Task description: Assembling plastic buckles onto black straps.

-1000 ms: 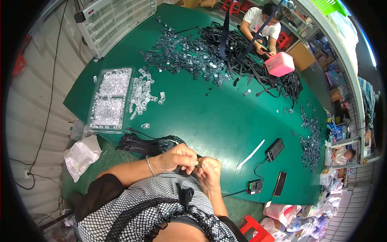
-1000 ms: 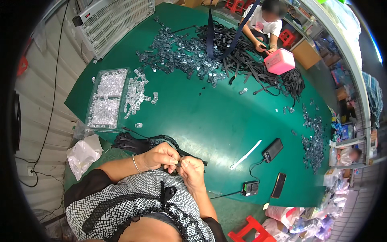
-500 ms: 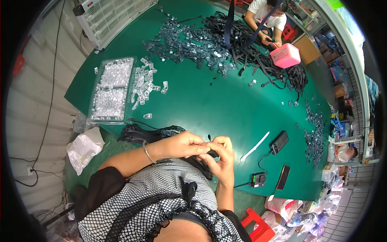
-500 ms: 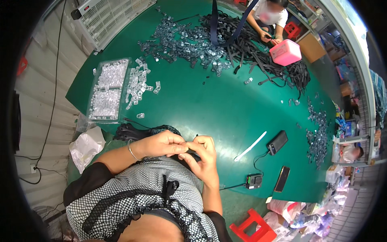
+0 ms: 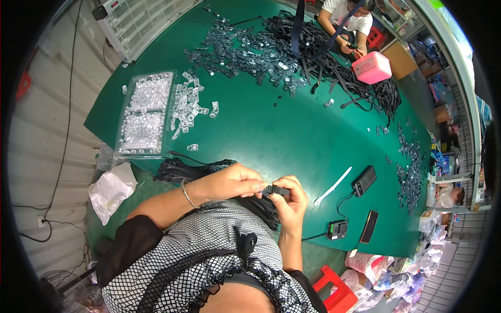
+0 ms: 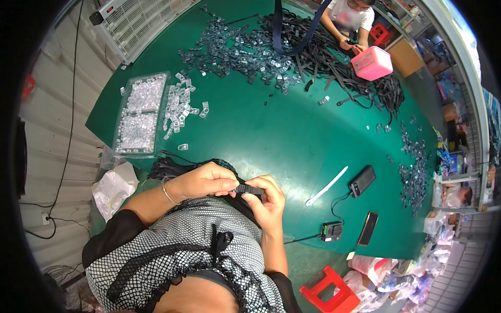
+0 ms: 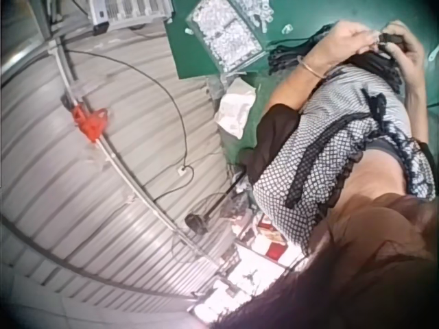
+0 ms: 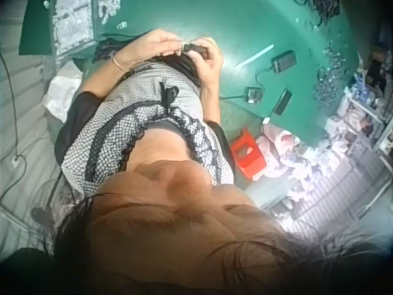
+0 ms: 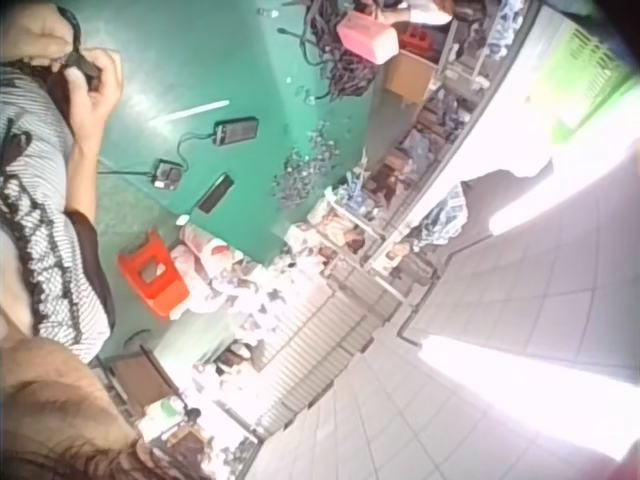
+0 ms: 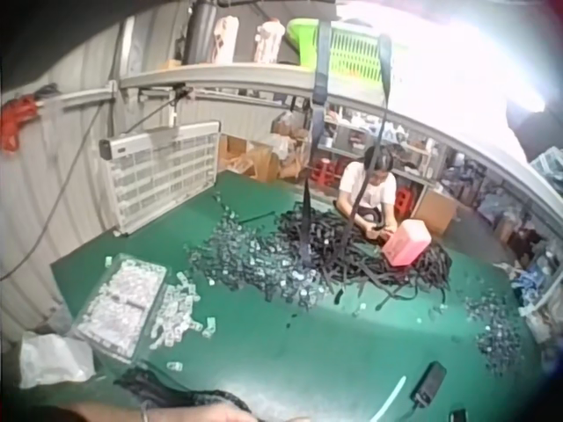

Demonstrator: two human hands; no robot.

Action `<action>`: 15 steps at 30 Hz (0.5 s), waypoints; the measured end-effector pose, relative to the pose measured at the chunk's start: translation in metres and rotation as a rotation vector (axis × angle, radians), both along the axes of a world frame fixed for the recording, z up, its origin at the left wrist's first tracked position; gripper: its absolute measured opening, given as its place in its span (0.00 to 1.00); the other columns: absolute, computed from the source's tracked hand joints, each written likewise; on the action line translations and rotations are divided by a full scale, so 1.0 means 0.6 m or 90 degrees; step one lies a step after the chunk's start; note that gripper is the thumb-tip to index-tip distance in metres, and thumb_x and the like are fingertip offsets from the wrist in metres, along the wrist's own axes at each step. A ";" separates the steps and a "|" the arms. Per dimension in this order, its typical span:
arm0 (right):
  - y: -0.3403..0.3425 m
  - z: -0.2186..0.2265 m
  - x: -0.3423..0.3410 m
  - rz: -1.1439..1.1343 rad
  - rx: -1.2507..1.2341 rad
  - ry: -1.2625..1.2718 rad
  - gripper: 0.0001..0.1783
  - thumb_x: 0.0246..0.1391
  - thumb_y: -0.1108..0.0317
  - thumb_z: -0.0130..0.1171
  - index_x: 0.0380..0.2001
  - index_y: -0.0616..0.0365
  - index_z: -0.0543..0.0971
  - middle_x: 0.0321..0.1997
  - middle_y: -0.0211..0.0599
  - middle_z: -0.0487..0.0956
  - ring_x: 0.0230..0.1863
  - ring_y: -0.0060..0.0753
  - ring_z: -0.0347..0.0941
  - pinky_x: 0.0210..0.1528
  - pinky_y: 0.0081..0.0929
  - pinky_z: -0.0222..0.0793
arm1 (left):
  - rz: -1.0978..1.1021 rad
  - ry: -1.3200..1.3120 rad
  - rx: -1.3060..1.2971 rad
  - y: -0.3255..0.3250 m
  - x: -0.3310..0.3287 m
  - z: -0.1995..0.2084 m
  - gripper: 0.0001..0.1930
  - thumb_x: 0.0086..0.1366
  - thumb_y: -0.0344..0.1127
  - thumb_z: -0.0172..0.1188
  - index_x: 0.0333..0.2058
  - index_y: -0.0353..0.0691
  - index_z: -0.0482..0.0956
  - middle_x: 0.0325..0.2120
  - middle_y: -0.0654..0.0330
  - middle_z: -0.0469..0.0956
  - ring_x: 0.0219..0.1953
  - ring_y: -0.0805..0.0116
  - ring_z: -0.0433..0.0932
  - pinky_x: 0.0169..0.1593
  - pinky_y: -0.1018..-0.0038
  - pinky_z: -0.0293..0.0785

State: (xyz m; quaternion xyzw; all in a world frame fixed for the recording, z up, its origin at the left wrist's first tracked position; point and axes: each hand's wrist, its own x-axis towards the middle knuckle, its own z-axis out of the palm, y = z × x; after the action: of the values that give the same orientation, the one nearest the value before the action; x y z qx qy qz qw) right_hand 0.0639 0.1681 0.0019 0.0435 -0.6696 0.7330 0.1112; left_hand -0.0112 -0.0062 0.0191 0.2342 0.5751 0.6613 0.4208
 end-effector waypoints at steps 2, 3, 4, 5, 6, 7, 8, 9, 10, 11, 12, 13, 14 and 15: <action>-0.001 0.002 -0.003 0.003 -0.001 0.008 0.14 0.39 0.76 0.64 0.32 0.66 0.74 0.32 0.35 0.70 0.33 0.25 0.68 0.36 0.20 0.64 | 0.005 0.002 0.037 0.001 0.000 -0.006 0.13 0.63 0.38 0.50 0.27 0.34 0.75 0.16 0.69 0.67 0.19 0.83 0.61 0.24 0.84 0.58; -0.001 0.003 -0.003 0.002 0.000 0.010 0.14 0.39 0.76 0.64 0.32 0.66 0.74 0.32 0.35 0.70 0.33 0.25 0.68 0.36 0.20 0.64 | 0.005 -0.020 0.011 0.001 -0.002 -0.002 0.12 0.63 0.38 0.50 0.28 0.34 0.75 0.17 0.69 0.68 0.20 0.83 0.61 0.24 0.84 0.58; -0.001 0.005 -0.003 0.004 0.006 0.008 0.14 0.39 0.75 0.64 0.32 0.66 0.74 0.32 0.36 0.71 0.33 0.26 0.68 0.36 0.20 0.64 | 0.006 -0.042 -0.015 0.000 -0.004 0.008 0.11 0.62 0.37 0.50 0.28 0.34 0.75 0.17 0.69 0.68 0.20 0.83 0.61 0.24 0.84 0.58; 0.000 0.006 -0.004 0.006 0.013 0.006 0.14 0.39 0.75 0.64 0.32 0.66 0.74 0.32 0.36 0.71 0.33 0.26 0.69 0.36 0.21 0.65 | 0.006 -0.063 -0.040 0.000 -0.006 0.013 0.11 0.62 0.37 0.51 0.29 0.34 0.74 0.17 0.69 0.68 0.20 0.84 0.61 0.24 0.85 0.58; -0.002 0.008 -0.005 0.011 0.018 0.005 0.14 0.39 0.75 0.64 0.32 0.66 0.74 0.32 0.37 0.72 0.33 0.27 0.69 0.35 0.21 0.65 | 0.003 -0.039 -0.039 -0.001 -0.006 0.014 0.10 0.62 0.36 0.51 0.29 0.34 0.74 0.17 0.69 0.68 0.20 0.84 0.61 0.24 0.85 0.58; -0.003 0.010 -0.007 0.017 0.053 0.007 0.14 0.39 0.75 0.64 0.32 0.65 0.74 0.32 0.37 0.73 0.33 0.27 0.69 0.35 0.21 0.65 | -0.001 -0.016 -0.038 0.000 -0.007 0.015 0.10 0.61 0.36 0.51 0.29 0.35 0.74 0.17 0.69 0.68 0.20 0.84 0.61 0.24 0.85 0.58; -0.003 0.012 -0.008 0.024 0.088 0.008 0.14 0.39 0.75 0.63 0.32 0.65 0.75 0.31 0.38 0.73 0.33 0.28 0.70 0.34 0.21 0.66 | -0.005 0.008 -0.036 0.000 -0.007 0.015 0.10 0.61 0.36 0.51 0.29 0.35 0.74 0.17 0.69 0.68 0.20 0.84 0.61 0.25 0.85 0.58; -0.003 0.013 -0.008 0.030 0.123 0.009 0.14 0.39 0.75 0.63 0.32 0.65 0.75 0.31 0.38 0.74 0.32 0.28 0.71 0.34 0.22 0.66 | -0.007 0.019 -0.030 -0.001 -0.007 0.012 0.09 0.61 0.35 0.51 0.28 0.35 0.74 0.17 0.69 0.68 0.20 0.84 0.61 0.24 0.85 0.57; -0.002 0.013 -0.009 0.036 0.136 0.016 0.14 0.39 0.75 0.63 0.32 0.64 0.75 0.30 0.38 0.75 0.32 0.29 0.71 0.33 0.22 0.66 | -0.008 0.031 -0.024 -0.002 -0.007 0.006 0.09 0.61 0.35 0.52 0.28 0.35 0.74 0.17 0.69 0.68 0.20 0.84 0.61 0.24 0.85 0.57; -0.001 0.011 -0.009 0.043 0.149 0.024 0.14 0.39 0.75 0.63 0.33 0.64 0.75 0.30 0.38 0.75 0.32 0.29 0.71 0.33 0.22 0.66 | -0.008 0.042 -0.019 -0.003 -0.007 0.003 0.08 0.60 0.34 0.52 0.27 0.35 0.74 0.17 0.69 0.68 0.20 0.84 0.61 0.24 0.85 0.57; 0.001 0.010 -0.009 0.047 0.163 0.030 0.14 0.39 0.75 0.63 0.33 0.64 0.75 0.30 0.38 0.75 0.31 0.29 0.72 0.32 0.22 0.67 | -0.001 0.020 -0.003 -0.002 -0.006 0.001 0.08 0.60 0.34 0.52 0.27 0.35 0.74 0.17 0.69 0.68 0.20 0.84 0.61 0.24 0.85 0.57; 0.000 0.010 -0.009 0.039 0.162 0.038 0.13 0.39 0.75 0.63 0.32 0.64 0.75 0.29 0.38 0.75 0.31 0.29 0.72 0.32 0.22 0.67 | 0.006 -0.002 0.013 -0.001 -0.004 0.000 0.08 0.60 0.33 0.52 0.26 0.35 0.73 0.17 0.69 0.68 0.20 0.84 0.61 0.24 0.85 0.57; -0.003 0.010 -0.009 0.032 0.160 0.047 0.13 0.39 0.75 0.63 0.32 0.64 0.75 0.29 0.38 0.75 0.30 0.29 0.71 0.32 0.22 0.66 | 0.014 -0.024 0.029 -0.001 -0.003 -0.001 0.08 0.59 0.33 0.53 0.26 0.35 0.73 0.17 0.69 0.68 0.20 0.84 0.61 0.24 0.85 0.57; -0.005 0.010 -0.009 0.025 0.159 0.056 0.13 0.39 0.75 0.63 0.32 0.64 0.75 0.28 0.38 0.75 0.30 0.29 0.71 0.31 0.22 0.66 | 0.022 -0.034 0.034 -0.001 -0.001 -0.001 0.08 0.59 0.33 0.53 0.26 0.35 0.73 0.17 0.69 0.68 0.20 0.84 0.61 0.24 0.85 0.57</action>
State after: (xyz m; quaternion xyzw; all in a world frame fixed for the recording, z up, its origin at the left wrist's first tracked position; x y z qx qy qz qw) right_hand 0.0586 0.1653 0.0081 0.1023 -0.7490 0.6436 0.1199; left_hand -0.0118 -0.0070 0.0184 0.2178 0.5497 0.6895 0.4183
